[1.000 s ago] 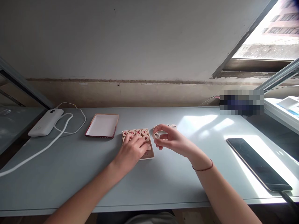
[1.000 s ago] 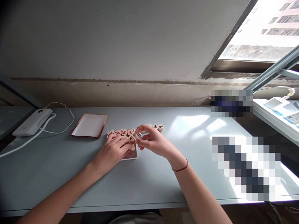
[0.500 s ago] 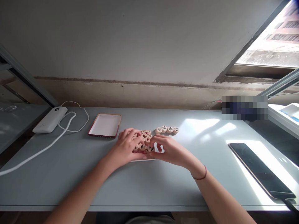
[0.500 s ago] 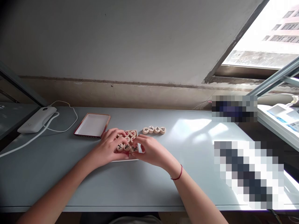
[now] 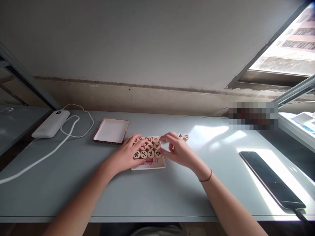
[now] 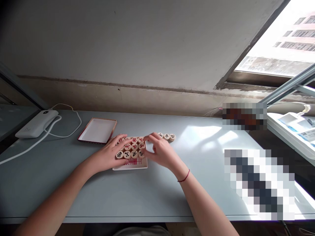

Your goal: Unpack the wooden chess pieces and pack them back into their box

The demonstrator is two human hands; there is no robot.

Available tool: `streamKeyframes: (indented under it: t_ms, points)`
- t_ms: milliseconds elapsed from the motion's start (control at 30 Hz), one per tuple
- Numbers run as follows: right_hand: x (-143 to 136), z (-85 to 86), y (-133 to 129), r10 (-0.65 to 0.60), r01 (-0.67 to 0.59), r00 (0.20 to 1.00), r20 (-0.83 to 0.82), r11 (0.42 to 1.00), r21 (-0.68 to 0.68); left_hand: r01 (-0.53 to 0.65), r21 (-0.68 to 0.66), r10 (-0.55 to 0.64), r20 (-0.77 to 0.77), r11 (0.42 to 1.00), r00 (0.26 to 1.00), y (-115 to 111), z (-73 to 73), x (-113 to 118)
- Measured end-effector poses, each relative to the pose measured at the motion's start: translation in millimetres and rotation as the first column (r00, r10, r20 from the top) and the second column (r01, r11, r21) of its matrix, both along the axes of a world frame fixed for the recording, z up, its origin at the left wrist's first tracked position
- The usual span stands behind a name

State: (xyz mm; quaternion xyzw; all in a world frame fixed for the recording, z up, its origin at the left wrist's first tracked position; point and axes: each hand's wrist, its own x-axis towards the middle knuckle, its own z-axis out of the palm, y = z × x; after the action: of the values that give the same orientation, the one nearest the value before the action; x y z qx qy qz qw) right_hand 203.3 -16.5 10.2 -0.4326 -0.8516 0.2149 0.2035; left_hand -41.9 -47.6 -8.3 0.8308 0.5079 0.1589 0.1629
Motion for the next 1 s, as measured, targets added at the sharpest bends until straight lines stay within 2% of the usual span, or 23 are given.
streamKeyframes:
  t_ms: [100,200,300,367,433,533,600,700,833,1000]
  points:
    - [6.4,-5.2,12.4,-0.138,0.125,0.978,0.157,0.988,0.091,0.009,0.005,-0.009,0.019,1.0,1.0,0.8,-1.1,-0.3]
    - [9.4,-10.9,19.6,-0.147,0.132,0.951,0.272,0.989,0.073,0.002,-0.032,-0.002,0.019,0.999,1.0,1.8,-0.7,-1.1]
    - [10.9,-13.2,21.1,-0.117,0.108,0.953,0.279,0.993,0.048,0.001,-0.068,0.001,0.025,0.998,1.0,2.1,4.4,-0.8]
    - [10.2,-11.1,18.7,-0.115,0.104,0.969,0.217,0.993,0.065,0.006,-0.032,-0.003,0.07,0.999,0.998,1.4,10.6,1.2]
    - [5.8,-6.5,12.8,-0.139,0.135,0.988,0.073,0.989,0.057,0.01,0.038,-0.015,0.142,0.999,0.99,-0.5,17.2,5.3]
    - [-8.4,1.9,-1.8,-0.163,0.136,0.963,-0.216,0.981,-0.135,0.028,0.151,-0.064,0.241,0.988,0.968,-4.9,23.8,14.3]
    - [-19.2,5.9,-11.8,-0.151,0.022,0.908,-0.392,0.949,-0.315,0.044,0.245,-0.113,0.272,0.968,0.956,-7.5,25.8,19.9]
    - [-29.2,7.8,-20.9,-0.141,-0.175,0.81,-0.569,0.868,-0.465,0.08,0.351,-0.181,0.265,0.933,0.947,-9.2,28.7,24.5]
    - [-27.6,5.4,-20.6,-0.142,-0.297,0.76,-0.635,0.792,-0.533,0.136,0.29,-0.215,0.26,0.947,0.941,-10.7,34.0,20.3]
    - [-21.1,4.1,-17.2,-0.158,-0.24,0.772,-0.616,0.824,-0.513,0.14,0.167,-0.186,0.296,0.976,0.937,-20.3,30.2,2.6]
